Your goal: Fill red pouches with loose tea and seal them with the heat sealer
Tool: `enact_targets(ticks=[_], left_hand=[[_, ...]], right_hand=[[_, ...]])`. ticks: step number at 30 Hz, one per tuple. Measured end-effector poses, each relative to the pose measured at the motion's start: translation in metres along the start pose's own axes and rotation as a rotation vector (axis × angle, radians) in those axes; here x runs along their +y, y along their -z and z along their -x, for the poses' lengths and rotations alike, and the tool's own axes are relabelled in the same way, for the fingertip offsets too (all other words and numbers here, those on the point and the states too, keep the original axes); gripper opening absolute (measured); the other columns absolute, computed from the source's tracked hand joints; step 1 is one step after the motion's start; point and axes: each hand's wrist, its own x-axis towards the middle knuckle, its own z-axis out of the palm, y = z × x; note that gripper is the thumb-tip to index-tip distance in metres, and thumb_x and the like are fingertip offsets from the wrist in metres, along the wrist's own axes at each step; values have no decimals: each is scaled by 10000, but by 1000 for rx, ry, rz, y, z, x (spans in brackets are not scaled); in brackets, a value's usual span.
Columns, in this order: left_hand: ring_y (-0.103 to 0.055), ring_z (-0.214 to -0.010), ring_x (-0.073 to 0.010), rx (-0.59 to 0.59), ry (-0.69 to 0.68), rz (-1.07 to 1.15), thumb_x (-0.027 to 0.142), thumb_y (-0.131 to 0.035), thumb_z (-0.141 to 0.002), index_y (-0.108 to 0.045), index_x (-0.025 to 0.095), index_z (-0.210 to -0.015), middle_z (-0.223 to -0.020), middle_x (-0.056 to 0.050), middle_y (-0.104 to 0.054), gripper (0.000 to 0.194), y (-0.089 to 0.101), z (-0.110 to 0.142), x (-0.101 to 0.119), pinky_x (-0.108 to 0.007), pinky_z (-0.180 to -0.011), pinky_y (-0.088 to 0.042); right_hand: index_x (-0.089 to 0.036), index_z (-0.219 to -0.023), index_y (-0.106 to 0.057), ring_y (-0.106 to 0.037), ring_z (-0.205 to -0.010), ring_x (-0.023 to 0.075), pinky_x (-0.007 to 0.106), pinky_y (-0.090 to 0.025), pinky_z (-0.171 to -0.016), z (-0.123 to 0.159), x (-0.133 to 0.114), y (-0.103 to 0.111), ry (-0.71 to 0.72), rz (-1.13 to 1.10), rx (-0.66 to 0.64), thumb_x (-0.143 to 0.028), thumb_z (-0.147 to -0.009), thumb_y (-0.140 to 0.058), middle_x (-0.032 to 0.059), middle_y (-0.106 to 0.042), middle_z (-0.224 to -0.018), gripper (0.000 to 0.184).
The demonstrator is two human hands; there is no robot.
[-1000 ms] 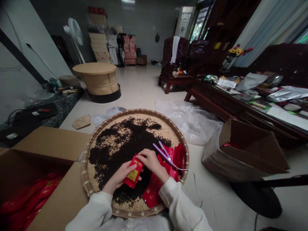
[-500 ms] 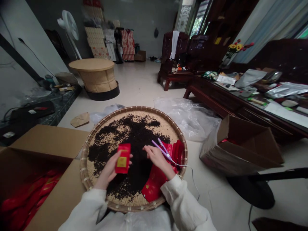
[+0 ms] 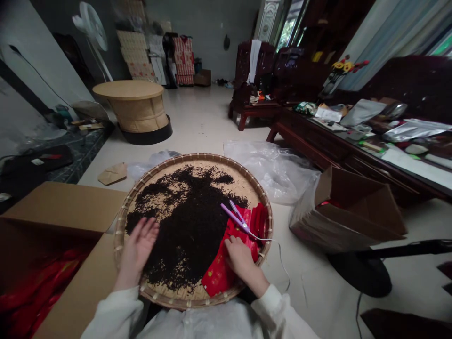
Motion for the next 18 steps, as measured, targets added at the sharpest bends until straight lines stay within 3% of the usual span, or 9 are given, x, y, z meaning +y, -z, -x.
enact_targets(ticks=[4,6,9,12,15,18], left_hand=[[-689,-777,-207,-444,181,-581,287,-687,-714,-612,142,-1025,-966,-127,-724,351,-26,17,-63,-316,-696,-539],[-677,-796,-211,-637,150,-918,241,-676,-686,-638,121,-993,-1006,-157,-715,332,-31,29,-86,-324,-734,-520],[-665,-847,-241,-903,54,-1394,216,-690,-652,-620,147,-1121,-1038,-127,-709,480,-35,45,-105,-346,-770,-496],[-626,-1003,-294,-984,-63,-1734,213,-719,-639,-581,141,-1179,-1079,-132,-687,561,-39,59,-112,-367,-860,-455],[-611,-1029,-323,-981,-62,-1833,201,-748,-619,-577,122,-1155,-1091,-153,-670,568,-43,68,-118,-386,-884,-441],[-582,-1067,-347,-965,-66,-1907,237,-804,-565,-563,133,-1157,-1177,-160,-616,647,-45,75,-123,-403,-891,-444]], right_hand=[[-114,-1103,-610,-545,-1062,309,358,-455,-847,2,-1,-5,-24,-23,16,-135,-728,-655,184,-559,-1172,378],[-113,-1119,-602,-536,-1065,314,368,-450,-859,3,0,-11,-29,-37,35,-158,-722,-679,184,-553,-1179,406],[-131,-1043,-630,-527,-1057,318,390,-438,-876,3,3,-17,10,-55,62,-185,-736,-676,169,-578,-1141,315],[-140,-1030,-634,-525,-1051,310,388,-430,-886,3,6,-19,25,-72,82,-165,-747,-653,151,-597,-1118,285],[-142,-1101,-620,-528,-1055,305,380,-428,-885,3,6,-17,26,-97,72,-171,-755,-654,145,-600,-1122,349],[-155,-1056,-656,-529,-1039,316,386,-424,-870,5,4,-13,37,-84,43,-210,-760,-667,147,-605,-1090,301]])
